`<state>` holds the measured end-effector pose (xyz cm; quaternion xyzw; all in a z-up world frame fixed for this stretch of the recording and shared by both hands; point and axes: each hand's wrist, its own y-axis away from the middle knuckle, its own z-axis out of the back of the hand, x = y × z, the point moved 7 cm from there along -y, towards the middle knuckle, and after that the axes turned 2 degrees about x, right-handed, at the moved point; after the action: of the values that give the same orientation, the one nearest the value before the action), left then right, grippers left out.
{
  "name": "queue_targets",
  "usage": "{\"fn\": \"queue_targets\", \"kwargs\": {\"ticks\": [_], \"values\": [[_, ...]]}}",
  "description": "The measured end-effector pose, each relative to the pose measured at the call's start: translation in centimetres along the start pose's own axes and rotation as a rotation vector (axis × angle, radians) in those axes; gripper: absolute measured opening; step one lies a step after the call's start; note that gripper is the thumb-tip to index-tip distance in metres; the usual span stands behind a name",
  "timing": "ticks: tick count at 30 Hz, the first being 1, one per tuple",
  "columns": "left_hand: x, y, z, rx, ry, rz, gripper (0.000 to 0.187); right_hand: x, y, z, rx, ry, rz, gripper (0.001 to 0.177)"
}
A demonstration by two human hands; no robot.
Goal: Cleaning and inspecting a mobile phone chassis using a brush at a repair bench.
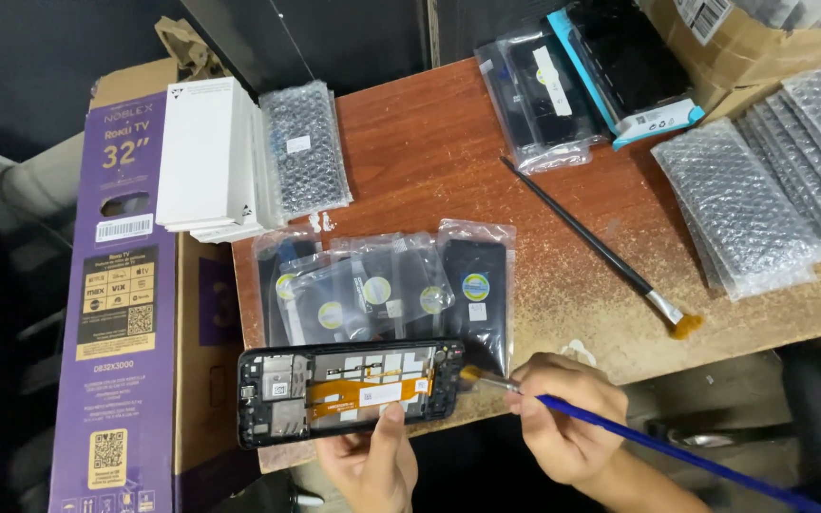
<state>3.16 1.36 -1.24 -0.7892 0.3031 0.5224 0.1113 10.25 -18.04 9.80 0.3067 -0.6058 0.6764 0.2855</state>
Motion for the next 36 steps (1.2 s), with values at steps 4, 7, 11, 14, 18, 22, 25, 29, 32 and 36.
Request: {"fn": "queue_targets", "kwargs": {"ticks": [4,7,11,14,18,22,25,29,32,36], "values": [[1.4,0.1,1.5,0.004,-0.005,0.025,0.053,-0.6,0.3,-0.6,0.027,0.005,-0.083,0.015],[0.7,-0.1,0.9,0.006,0.022,-0.029,0.056,-0.4,0.1,-0.5,-0.022,0.083,-0.024,0.018],[-0.1,0.2,0.2,0.068,0.038,-0.045,0.058,-0.6,0.3,-0.6,-0.008,0.034,-0.02,0.014],[0.2,0.0,0.4,0.047,0.028,-0.04,0.059,-0.9,0.3,0.0,-0.063,0.008,0.004,0.013],[1.2,0.2,1.2,0.021,0.022,0.002,0.062,-0.7,-0.3,-0.5,-0.037,0.046,0.017,0.015],[2.3,0.0,2.3,-0.044,-0.01,0.039,0.061,-1.2,0.8,0.1,-0.151,0.138,-0.03,0.015],[1.7,0.3,1.7,0.058,0.049,-0.004,0.06,-0.8,0.7,-0.5,-0.122,0.044,-0.012,0.016],[2.3,-0.1,1.9,0.033,0.055,-0.003,0.056,-0.2,0.2,-0.4,-0.146,0.11,0.064,0.016],[1.9,0.2,2.1,0.073,0.039,-0.024,0.052,-0.2,0.1,-0.5,-0.131,0.132,-0.003,0.018],[2.1,0.4,2.0,0.043,0.026,-0.019,0.059,0.6,-0.3,-0.4,-0.061,0.051,0.033,0.016]]}}
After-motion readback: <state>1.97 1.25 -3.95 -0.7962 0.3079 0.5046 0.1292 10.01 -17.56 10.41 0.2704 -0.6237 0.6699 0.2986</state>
